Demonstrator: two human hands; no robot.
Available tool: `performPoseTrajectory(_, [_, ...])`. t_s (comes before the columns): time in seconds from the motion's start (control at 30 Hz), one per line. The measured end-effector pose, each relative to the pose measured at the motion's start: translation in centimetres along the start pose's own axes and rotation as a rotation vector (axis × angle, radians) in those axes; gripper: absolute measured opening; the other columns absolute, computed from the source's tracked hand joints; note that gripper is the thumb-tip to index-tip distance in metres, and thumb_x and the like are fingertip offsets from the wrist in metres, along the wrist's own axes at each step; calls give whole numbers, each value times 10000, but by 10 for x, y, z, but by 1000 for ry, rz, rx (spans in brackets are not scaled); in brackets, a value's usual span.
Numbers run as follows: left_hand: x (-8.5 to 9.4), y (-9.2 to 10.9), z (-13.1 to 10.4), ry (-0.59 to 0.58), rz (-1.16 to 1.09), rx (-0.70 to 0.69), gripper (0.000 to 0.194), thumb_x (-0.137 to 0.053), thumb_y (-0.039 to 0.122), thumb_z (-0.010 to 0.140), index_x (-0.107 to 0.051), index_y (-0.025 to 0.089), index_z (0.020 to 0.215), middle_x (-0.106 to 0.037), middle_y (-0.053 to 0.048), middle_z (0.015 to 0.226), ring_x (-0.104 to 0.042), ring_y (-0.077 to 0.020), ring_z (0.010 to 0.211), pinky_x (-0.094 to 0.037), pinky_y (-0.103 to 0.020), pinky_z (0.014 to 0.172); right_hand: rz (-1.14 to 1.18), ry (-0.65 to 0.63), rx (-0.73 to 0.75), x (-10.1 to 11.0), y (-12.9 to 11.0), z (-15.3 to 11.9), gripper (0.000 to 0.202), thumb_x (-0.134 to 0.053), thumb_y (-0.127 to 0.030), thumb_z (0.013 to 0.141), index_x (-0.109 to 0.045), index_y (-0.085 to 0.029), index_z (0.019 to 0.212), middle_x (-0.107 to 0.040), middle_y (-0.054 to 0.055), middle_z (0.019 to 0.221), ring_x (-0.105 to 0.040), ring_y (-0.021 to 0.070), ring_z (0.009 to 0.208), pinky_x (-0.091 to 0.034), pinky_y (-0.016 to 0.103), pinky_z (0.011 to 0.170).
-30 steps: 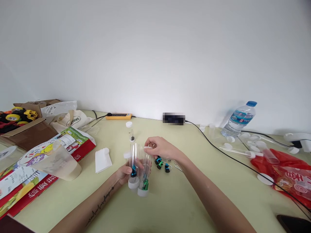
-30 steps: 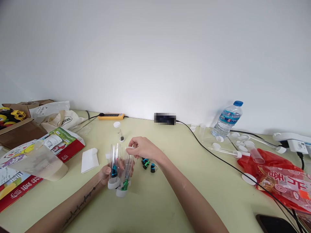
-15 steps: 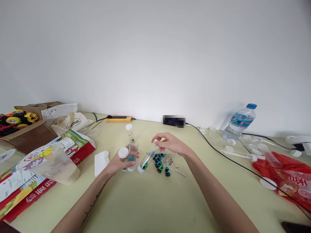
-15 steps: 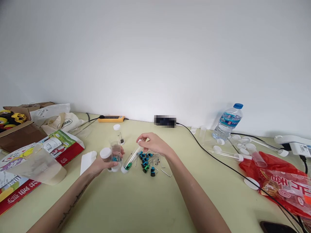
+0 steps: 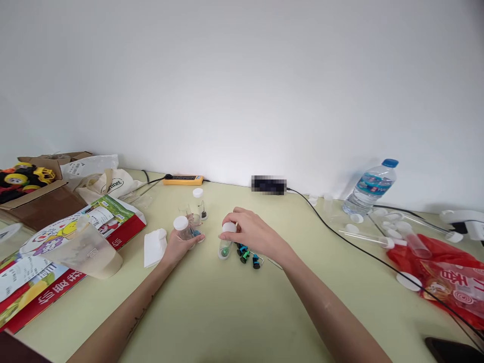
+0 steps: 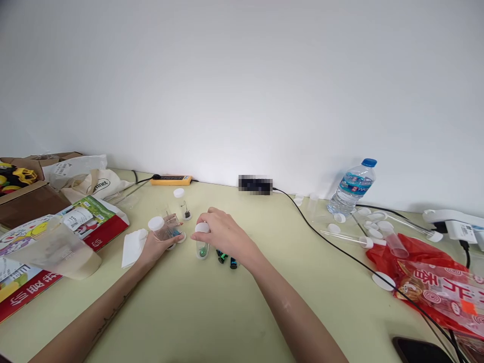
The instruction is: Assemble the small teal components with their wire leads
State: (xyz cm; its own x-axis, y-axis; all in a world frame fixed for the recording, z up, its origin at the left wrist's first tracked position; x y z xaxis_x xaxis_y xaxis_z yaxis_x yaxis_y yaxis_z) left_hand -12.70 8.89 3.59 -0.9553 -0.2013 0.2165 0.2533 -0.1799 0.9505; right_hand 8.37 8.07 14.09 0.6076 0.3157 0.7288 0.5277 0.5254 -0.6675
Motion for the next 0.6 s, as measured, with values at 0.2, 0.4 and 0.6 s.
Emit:
performPoseTrajectory(0.2, [6,-11,-6,27,-32,150,532,-711,406,563,-609,190,1038,-620,-78,1040,-507,-251,1065,-403,-359,870,-16,25,16,-5,-4,-1,233,-523,-441,781,-599,-228,838,-518,28,863,-500,152,693,-344,247,536])
performPoseTrajectory(0.4, [16,-6,-16,66,31,93,473,-696,395,594,-619,221,1028,-489,-77,1256,-300,-253,1266,-284,-380,999,-56,55,11,-11,-12,-2,253,-478,-433,803,-556,-195,770,-515,25,823,-488,134,668,-319,231,497])
performPoseTrajectory(0.6, [31,-6,-34,61,91,42,522,-653,374,664,-530,224,1150,-462,-67,1281,-345,-226,1243,-276,-377,1026,-290,125,5,-11,-22,-5,242,-428,-362,820,-436,-182,659,-479,-21,615,-383,90,518,-210,224,456])
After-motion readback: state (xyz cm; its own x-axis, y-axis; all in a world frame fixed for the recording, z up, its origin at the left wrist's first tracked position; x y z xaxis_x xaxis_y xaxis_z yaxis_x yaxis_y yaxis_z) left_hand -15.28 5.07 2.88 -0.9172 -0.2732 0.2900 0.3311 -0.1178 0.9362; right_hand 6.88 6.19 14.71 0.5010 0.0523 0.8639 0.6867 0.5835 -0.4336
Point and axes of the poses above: each hand's wrist, its own z-axis towards the middle knuckle, its own x-axis out of the back of the hand, y = z × x, the point moved 5 cm from there along z, towards the middle knuckle
